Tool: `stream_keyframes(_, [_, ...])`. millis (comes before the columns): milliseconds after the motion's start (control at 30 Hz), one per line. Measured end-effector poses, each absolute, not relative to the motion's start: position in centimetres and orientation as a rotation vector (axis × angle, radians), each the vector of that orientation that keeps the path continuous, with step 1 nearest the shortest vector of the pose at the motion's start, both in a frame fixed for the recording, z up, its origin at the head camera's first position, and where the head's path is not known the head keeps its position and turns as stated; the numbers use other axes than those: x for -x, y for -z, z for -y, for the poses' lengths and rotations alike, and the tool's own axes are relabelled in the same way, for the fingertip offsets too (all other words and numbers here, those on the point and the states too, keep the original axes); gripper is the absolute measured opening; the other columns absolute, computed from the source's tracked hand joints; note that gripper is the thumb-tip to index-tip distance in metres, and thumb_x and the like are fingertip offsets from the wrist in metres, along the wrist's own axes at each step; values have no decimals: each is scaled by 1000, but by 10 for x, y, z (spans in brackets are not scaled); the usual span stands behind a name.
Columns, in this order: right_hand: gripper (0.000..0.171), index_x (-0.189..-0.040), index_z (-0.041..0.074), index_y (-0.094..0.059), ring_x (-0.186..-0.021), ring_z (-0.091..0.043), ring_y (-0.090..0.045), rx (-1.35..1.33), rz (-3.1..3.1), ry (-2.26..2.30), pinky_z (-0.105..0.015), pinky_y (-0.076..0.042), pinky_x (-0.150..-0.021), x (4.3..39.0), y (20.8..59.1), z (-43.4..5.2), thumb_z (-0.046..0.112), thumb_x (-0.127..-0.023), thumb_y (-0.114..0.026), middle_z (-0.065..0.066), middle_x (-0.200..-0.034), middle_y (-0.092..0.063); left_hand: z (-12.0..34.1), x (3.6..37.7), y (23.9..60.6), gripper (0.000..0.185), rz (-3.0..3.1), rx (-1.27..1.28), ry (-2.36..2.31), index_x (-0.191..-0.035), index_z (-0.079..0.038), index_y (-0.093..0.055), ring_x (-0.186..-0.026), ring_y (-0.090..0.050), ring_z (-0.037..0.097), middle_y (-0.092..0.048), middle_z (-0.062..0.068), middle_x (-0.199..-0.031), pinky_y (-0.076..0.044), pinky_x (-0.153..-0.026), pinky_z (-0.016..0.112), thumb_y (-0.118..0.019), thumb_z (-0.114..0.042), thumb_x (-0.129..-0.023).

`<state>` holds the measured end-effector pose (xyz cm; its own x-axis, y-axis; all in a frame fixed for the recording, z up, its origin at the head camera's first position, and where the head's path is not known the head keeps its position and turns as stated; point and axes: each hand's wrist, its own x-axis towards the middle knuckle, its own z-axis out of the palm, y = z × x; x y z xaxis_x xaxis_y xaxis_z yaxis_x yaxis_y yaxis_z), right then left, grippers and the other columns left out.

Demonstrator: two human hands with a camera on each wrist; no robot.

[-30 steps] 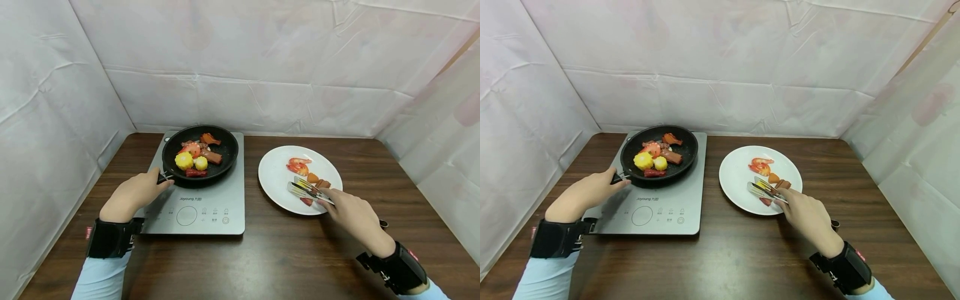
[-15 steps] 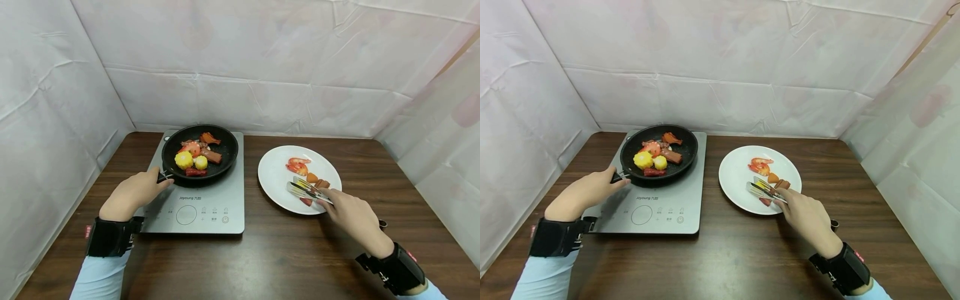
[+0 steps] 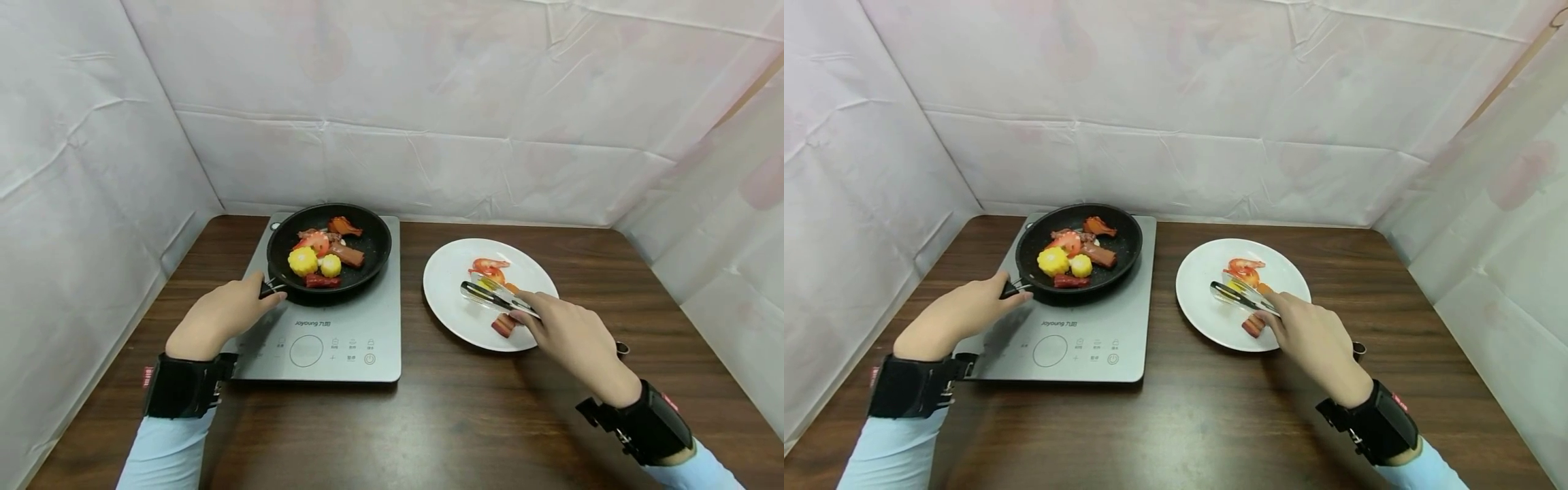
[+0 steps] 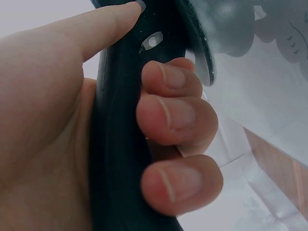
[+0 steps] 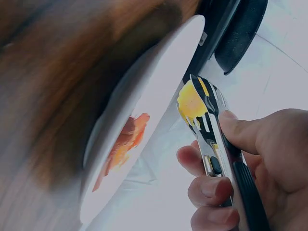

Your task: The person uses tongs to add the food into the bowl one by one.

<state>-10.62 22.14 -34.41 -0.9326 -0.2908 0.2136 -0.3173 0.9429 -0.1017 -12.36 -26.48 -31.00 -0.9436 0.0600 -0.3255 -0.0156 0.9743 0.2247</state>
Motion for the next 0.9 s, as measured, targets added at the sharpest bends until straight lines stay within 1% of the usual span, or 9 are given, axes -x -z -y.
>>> stream_keyframes(200, [37,-132,17,-66,-84,-28,-73,-492,2883,-215,-42,-48,-53,113,337,-214,34,-100,-65,-7,-118,-75,264,124,310,68,-2790,-42,-309,-139,13,-42,-87,-65,31,-66,30,-114,-54,-72,48,-47,-48,-107])
stream_keyframes(333, [35,-129,16,-66,-82,-24,-72,-521,2846,-222,-42,-49,-56,118,333,-205,35,-101,-64,-4,-114,-76,265,124,310,70,-2792,-46,-297,-141,14,-40,-88,-66,31,-65,32,-117,-55,-74,50,-46,-47,-107])
stream_keyframes(433, [33,-128,20,-66,-78,-22,-70,-523,2838,-236,-43,-49,-57,122,330,-197,38,-101,-63,0,-103,-75,265,123,309,69,-2787,-43,-303,-139,13,-43,-84,-65,29,-67,28,-110,-54,-71,47,-46,-48,-107])
stream_keyframes(500, [34,-131,23,-65,-83,-23,-71,-524,2839,-257,-44,-49,-57,125,328,-191,39,-102,-61,0,-109,-75,265,124,308,66,-2782,-40,-316,-135,11,-45,-81,-63,28,-66,22,-100,-52,-67,43,-46,-48,-107])
stream_keyframes(567, [36,-135,24,-64,-94,-25,-73,-541,2834,-277,-45,-50,-59,127,327,-185,40,-103,-59,0,-116,-74,265,124,308,64,-2777,-35,-323,-132,10,-47,-78,-61,26,-64,17,-94,-50,-65,41,-46,-49,-107])
stream_keyframes(633, [39,-138,23,-62,-111,-26,-71,-575,2814,-296,-46,-53,-64,130,325,-179,40,-103,-59,-2,-131,-71,265,124,308,64,-2777,-36,-326,-131,10,-47,-78,-61,26,-64,16,-93,-50,-64,40,-46,-49,-106])
stream_keyframes(700, [37,-134,21,-64,-115,-25,-70,-612,2786,-306,-44,-54,-67,132,325,-172,40,-103,-59,-2,-134,-70,265,124,308,64,-2779,-35,-324,-133,10,-46,-79,-61,27,-65,18,-96,-50,-65,41,-46,-49,-106])
stream_keyframes(800, [30,-124,19,-66,-94,-20,-71,-649,2744,-320,-41,-53,-66,138,324,-160,39,-103,-60,1,-119,-73,265,124,308,65,-2783,-35,-320,-135,11,-46,-79,-61,27,-66,20,-99,-51,-66,41,-47,-48,-106])
stream_keyframes(900, [28,-122,21,-67,-79,-16,-64,-659,2731,-366,-39,-49,-63,144,323,-147,40,-103,-59,4,-108,-74,265,124,308,63,-2788,-32,-324,-133,10,-46,-79,-61,27,-65,20,-97,-50,-65,41,-47,-47,-107])
